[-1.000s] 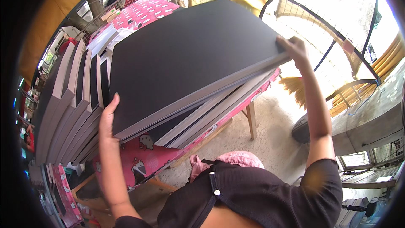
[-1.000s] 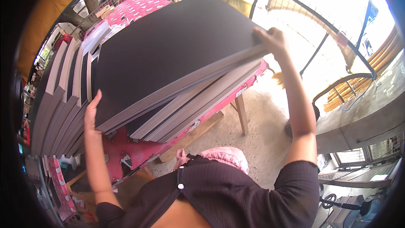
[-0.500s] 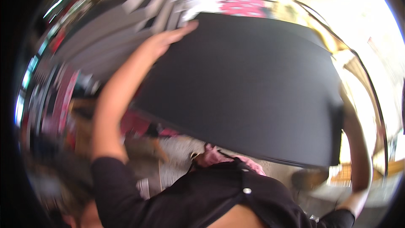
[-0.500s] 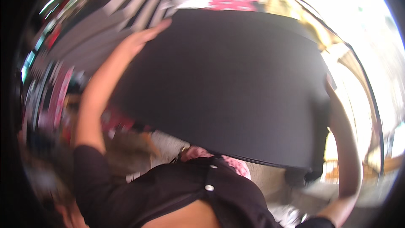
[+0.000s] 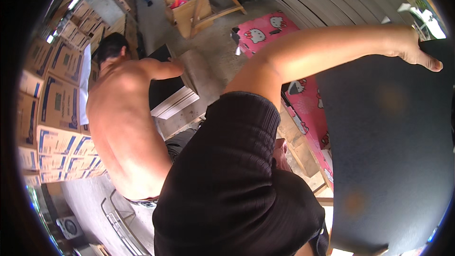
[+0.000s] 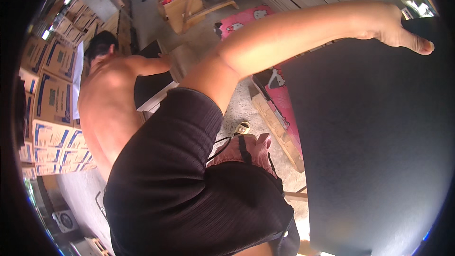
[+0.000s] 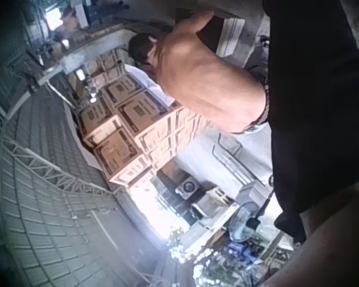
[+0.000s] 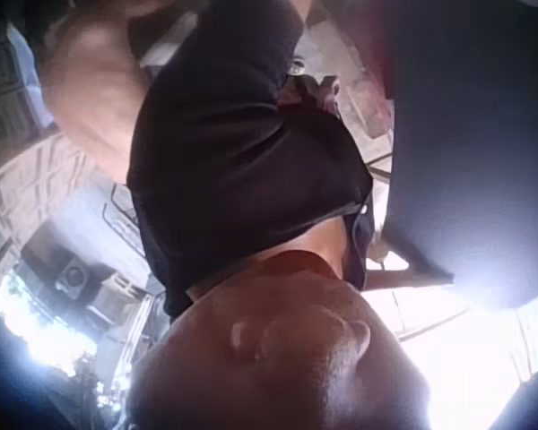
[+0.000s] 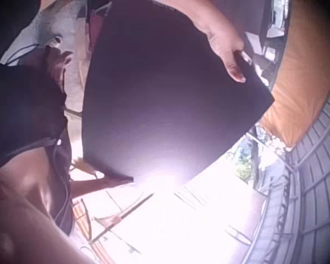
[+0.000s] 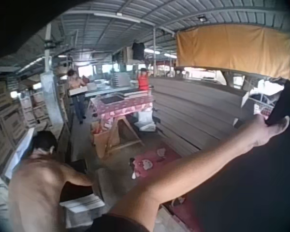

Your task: The person places black panels into plastic bags and then stacks the bagged panels into larger groups before moving a completed stack onto a pile.

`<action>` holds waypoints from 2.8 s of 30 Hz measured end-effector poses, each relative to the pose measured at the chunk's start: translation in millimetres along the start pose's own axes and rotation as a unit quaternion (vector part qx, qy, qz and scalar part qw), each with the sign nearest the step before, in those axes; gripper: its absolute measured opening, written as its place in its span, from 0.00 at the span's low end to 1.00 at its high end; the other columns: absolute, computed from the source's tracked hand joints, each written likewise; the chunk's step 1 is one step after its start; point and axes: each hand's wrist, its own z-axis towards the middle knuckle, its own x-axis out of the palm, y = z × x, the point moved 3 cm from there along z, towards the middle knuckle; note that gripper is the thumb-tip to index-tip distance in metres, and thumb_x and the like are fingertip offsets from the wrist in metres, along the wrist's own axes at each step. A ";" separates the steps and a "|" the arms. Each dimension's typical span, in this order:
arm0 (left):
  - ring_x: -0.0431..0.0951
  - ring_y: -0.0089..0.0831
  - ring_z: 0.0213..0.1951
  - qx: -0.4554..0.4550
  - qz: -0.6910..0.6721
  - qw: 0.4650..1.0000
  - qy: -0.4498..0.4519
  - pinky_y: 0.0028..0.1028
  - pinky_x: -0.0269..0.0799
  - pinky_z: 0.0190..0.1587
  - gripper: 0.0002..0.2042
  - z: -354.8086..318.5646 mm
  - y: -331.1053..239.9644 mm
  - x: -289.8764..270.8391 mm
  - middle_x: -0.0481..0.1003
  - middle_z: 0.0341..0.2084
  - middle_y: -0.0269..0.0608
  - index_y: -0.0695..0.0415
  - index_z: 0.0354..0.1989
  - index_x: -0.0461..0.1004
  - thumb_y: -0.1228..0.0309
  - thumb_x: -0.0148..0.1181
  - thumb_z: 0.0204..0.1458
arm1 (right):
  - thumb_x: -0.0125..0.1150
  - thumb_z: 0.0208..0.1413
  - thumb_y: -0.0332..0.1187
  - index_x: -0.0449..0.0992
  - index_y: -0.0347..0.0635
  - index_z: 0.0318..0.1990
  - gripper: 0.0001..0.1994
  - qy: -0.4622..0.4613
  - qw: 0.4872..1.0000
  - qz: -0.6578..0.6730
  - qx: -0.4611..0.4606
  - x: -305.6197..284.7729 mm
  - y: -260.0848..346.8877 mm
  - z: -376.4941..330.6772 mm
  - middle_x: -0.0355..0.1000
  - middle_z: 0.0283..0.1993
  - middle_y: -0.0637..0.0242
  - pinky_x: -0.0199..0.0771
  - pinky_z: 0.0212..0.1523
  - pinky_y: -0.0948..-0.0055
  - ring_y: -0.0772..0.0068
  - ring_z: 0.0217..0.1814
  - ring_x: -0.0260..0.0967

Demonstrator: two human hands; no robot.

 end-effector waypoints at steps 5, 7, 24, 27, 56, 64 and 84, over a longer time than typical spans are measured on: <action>0.74 0.32 0.35 0.143 -0.123 0.973 -0.133 0.26 0.69 0.40 0.33 -61.4 18.9 -45.3 0.74 0.30 0.48 0.71 0.39 0.71 0.49 0.65 0.38 | 0.58 0.47 0.45 0.65 0.39 0.41 0.20 0.030 0.998 0.016 -0.047 36.1 11.3 -9.5 0.62 0.35 0.67 0.62 0.47 0.67 0.74 0.37 0.60; 0.74 0.29 0.36 0.183 -0.176 0.956 -0.144 0.25 0.69 0.41 0.29 -77.8 33.3 -61.9 0.74 0.32 0.45 0.71 0.42 0.69 0.55 0.65 0.41 | 0.59 0.46 0.44 0.64 0.39 0.42 0.21 0.032 0.998 0.019 -0.059 50.3 14.9 -15.0 0.62 0.35 0.67 0.61 0.48 0.67 0.74 0.38 0.60; 0.72 0.24 0.39 0.151 -0.242 0.911 -0.298 0.26 0.69 0.41 0.38 -144.8 198.6 -279.7 0.73 0.36 0.37 0.66 0.44 0.69 0.44 0.67 0.32 | 0.66 0.41 0.37 0.59 0.38 0.49 0.28 -0.074 0.992 0.016 -0.097 148.1 60.3 -53.1 0.60 0.44 0.62 0.59 0.51 0.64 0.70 0.44 0.59; 0.72 0.24 0.37 0.135 -0.232 0.911 -0.314 0.25 0.69 0.40 0.39 -142.7 225.2 -319.7 0.72 0.35 0.36 0.66 0.42 0.69 0.42 0.67 0.30 | 0.67 0.40 0.36 0.59 0.37 0.50 0.30 -0.068 0.992 0.044 -0.095 171.1 61.9 -60.1 0.60 0.45 0.61 0.58 0.52 0.64 0.69 0.45 0.59; 0.68 0.44 0.44 0.235 0.414 0.868 0.140 0.40 0.59 0.50 0.34 -72.9 81.5 -285.7 0.68 0.42 0.47 0.61 0.49 0.65 0.50 0.60 0.37 | 0.68 0.40 0.37 0.63 0.36 0.52 0.31 0.293 0.933 -0.205 -0.046 231.8 129.9 -69.3 0.66 0.47 0.59 0.63 0.47 0.69 0.70 0.45 0.64; 0.71 0.40 0.38 0.252 0.318 0.905 0.129 0.37 0.64 0.43 0.30 -59.4 83.5 -282.5 0.71 0.39 0.44 0.59 0.44 0.72 0.54 0.62 0.31 | 0.68 0.39 0.34 0.71 0.34 0.43 0.22 0.426 0.817 -0.272 -0.277 200.5 355.8 71.9 0.72 0.39 0.60 0.67 0.39 0.74 0.72 0.36 0.68; 0.71 0.44 0.46 0.178 0.353 0.918 0.045 0.38 0.53 0.49 0.27 -78.6 76.0 -269.8 0.71 0.45 0.48 0.53 0.44 0.74 0.71 0.61 0.27 | 0.69 0.41 0.29 0.79 0.34 0.30 0.09 0.710 0.693 -0.071 -0.099 396.5 427.7 63.6 0.74 0.23 0.65 0.65 0.26 0.87 0.85 0.24 0.68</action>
